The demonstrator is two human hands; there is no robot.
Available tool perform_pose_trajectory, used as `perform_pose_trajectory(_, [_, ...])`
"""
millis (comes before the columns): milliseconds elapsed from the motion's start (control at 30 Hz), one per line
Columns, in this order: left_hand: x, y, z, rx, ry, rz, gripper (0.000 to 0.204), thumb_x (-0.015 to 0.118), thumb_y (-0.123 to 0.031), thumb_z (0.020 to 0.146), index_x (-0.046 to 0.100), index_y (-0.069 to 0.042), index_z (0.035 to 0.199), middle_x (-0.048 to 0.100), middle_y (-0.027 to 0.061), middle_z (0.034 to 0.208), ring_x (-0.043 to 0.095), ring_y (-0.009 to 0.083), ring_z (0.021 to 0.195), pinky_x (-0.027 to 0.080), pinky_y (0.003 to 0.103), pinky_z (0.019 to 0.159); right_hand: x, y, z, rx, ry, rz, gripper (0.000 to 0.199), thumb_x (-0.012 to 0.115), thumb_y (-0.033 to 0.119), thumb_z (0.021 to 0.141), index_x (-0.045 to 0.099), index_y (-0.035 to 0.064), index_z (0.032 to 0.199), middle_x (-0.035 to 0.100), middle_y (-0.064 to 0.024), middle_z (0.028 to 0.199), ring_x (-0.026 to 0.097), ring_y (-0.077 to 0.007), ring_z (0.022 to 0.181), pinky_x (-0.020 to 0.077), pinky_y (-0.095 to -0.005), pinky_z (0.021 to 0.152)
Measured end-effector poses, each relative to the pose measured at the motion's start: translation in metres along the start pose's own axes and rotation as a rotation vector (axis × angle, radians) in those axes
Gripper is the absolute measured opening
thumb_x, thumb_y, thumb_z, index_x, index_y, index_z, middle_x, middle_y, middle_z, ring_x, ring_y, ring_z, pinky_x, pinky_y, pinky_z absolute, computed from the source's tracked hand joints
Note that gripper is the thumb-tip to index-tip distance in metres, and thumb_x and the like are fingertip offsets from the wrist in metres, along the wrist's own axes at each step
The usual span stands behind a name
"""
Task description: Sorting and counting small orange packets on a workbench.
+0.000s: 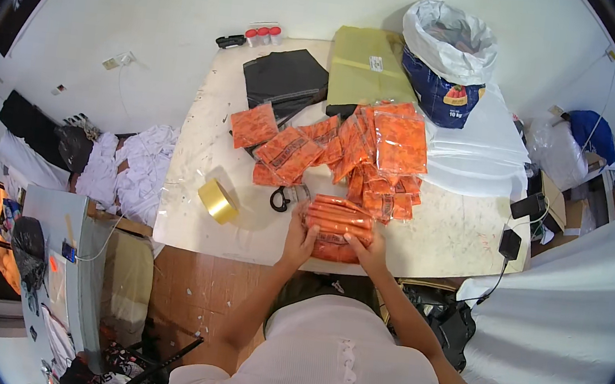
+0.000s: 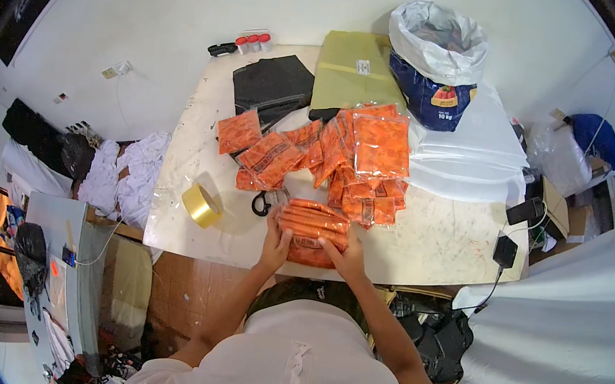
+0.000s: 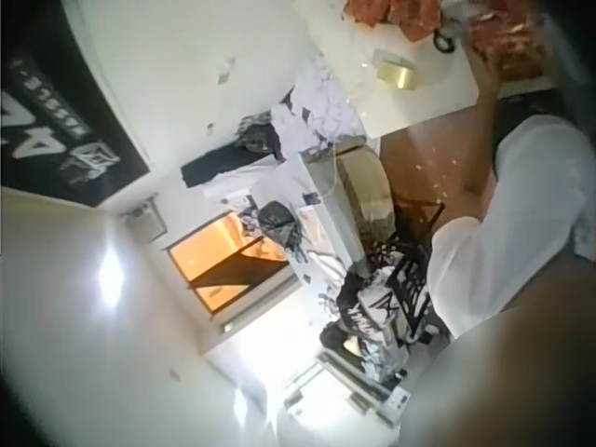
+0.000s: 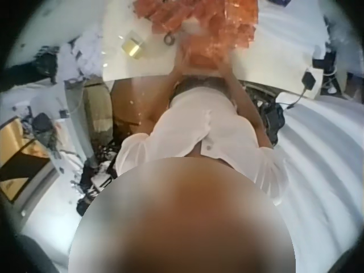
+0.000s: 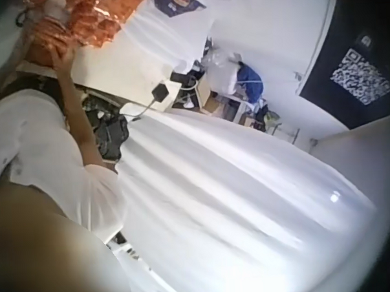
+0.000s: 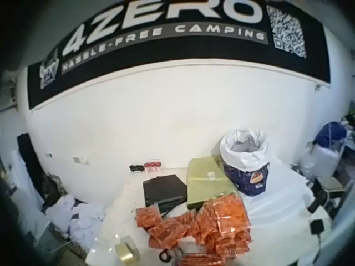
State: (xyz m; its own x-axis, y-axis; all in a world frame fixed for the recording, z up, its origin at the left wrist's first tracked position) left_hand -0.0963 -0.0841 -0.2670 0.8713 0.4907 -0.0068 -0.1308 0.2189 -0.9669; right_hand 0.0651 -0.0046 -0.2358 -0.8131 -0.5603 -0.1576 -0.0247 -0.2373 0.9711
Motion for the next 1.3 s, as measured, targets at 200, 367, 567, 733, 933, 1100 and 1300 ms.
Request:
perform_pose_trajectory(200, [-0.002, -0.002, -0.007, -0.505, -0.059, 0.22, 0.05, 0.043, -0.038, 0.095, 0.043, 0.004, 0.122, 0.05, 0.023, 0.119, 0.047, 0.0329, 0.112, 0.038, 0.038, 0.092, -0.005, -0.021, -0.002, 0.35, -0.022, 0.13, 0.051, 0.064, 0.033, 0.084, 0.052, -0.0068, 0.114, 0.065, -0.0151, 0.098, 0.062, -0.0202, 0.093, 0.0476, -0.0322, 0.078])
perform_pose_trajectory(367, [-0.013, 0.009, -0.02, -0.281, 0.151, 0.788, 0.048, 0.049, -0.038, 0.091, 0.051, 0.002, 0.116, 0.05, 0.0227, 0.119, 0.044, 0.0376, 0.112, 0.038, 0.045, 0.089, -0.01, -0.018, -0.008, 0.631, 0.039, -0.268, 0.05, 0.06, 0.036, 0.086, 0.052, -0.0052, 0.114, 0.061, -0.0153, 0.106, 0.058, -0.0224, 0.099, 0.0451, -0.0321, 0.084])
perform_pose_trajectory(567, [-0.005, -0.074, -0.023, 0.08, 0.026, 0.724, 0.056, 0.063, -0.037, 0.081, 0.047, -0.007, 0.126, 0.046, 0.017, 0.126, 0.041, 0.033, 0.118, 0.031, 0.046, 0.097, -0.019, 0.048, 0.003, -0.103, -0.106, -0.628, 0.054, 0.059, 0.038, 0.083, 0.05, -0.0031, 0.116, 0.055, -0.0238, 0.109, 0.055, -0.0372, 0.101, 0.0444, -0.0406, 0.087])
perform_pose_trajectory(733, [0.02, -0.077, -0.055, 0.383, 0.623, 1.024, 0.061, 0.067, -0.035, 0.075, 0.046, -0.017, 0.129, 0.039, 0.0061, 0.137, 0.028, 0.0258, 0.131, 0.02, 0.047, 0.107, -0.007, 0.046, 0.057, -0.055, 0.226, -0.379, 0.046, 0.057, 0.036, 0.085, 0.054, -0.0002, 0.114, 0.057, -0.0214, 0.11, 0.056, -0.0359, 0.101, 0.0437, -0.041, 0.088])
perform_pose_trajectory(933, [0.021, -0.049, -0.06, 0.557, 0.535, 1.174, 0.058, 0.064, -0.034, 0.076, 0.046, -0.02, 0.129, 0.046, 0.0037, 0.13, 0.037, 0.0244, 0.125, 0.025, 0.047, 0.106, 0.025, 0.009, 0.074, 0.168, 0.686, -0.718, 0.046, 0.048, 0.041, 0.088, 0.059, 0.0015, 0.109, 0.06, -0.0216, 0.104, 0.058, -0.036, 0.098, 0.0448, -0.0426, 0.085])
perform_pose_trajectory(1100, [0.022, -0.043, -0.054, 0.612, 0.456, 1.172, 0.058, 0.063, -0.035, 0.077, 0.046, -0.021, 0.13, 0.046, 0.0036, 0.131, 0.039, 0.0242, 0.124, 0.027, 0.048, 0.105, 0.03, -0.002, 0.081, 0.176, 0.661, -0.8, 0.045, 0.044, 0.041, 0.089, 0.062, 0.0014, 0.101, 0.061, -0.0221, 0.1, 0.058, -0.0385, 0.094, 0.0449, -0.0457, 0.083])
perform_pose_trajectory(1300, [0.022, -0.04, -0.054, 0.616, 0.493, 1.191, 0.058, 0.064, -0.033, 0.075, 0.047, -0.02, 0.129, 0.046, 0.0032, 0.131, 0.039, 0.0244, 0.124, 0.026, 0.049, 0.105, 0.029, -0.01, 0.09, 0.227, 0.714, -0.775, 0.049, 0.041, 0.043, 0.089, 0.064, 0.0004, 0.095, 0.062, -0.0233, 0.095, 0.058, -0.0399, 0.091, 0.0449, -0.0448, 0.082])
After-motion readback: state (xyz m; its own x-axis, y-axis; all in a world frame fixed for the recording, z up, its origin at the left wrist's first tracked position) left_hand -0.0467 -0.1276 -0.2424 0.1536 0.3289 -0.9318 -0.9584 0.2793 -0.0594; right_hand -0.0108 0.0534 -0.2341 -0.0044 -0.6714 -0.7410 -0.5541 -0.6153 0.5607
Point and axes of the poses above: each hand's wrist, its own z-axis towards the middle knuckle, its own x-axis out of the palm, y = z × x, the point moved 2 cm from there along z, towards the middle knuckle
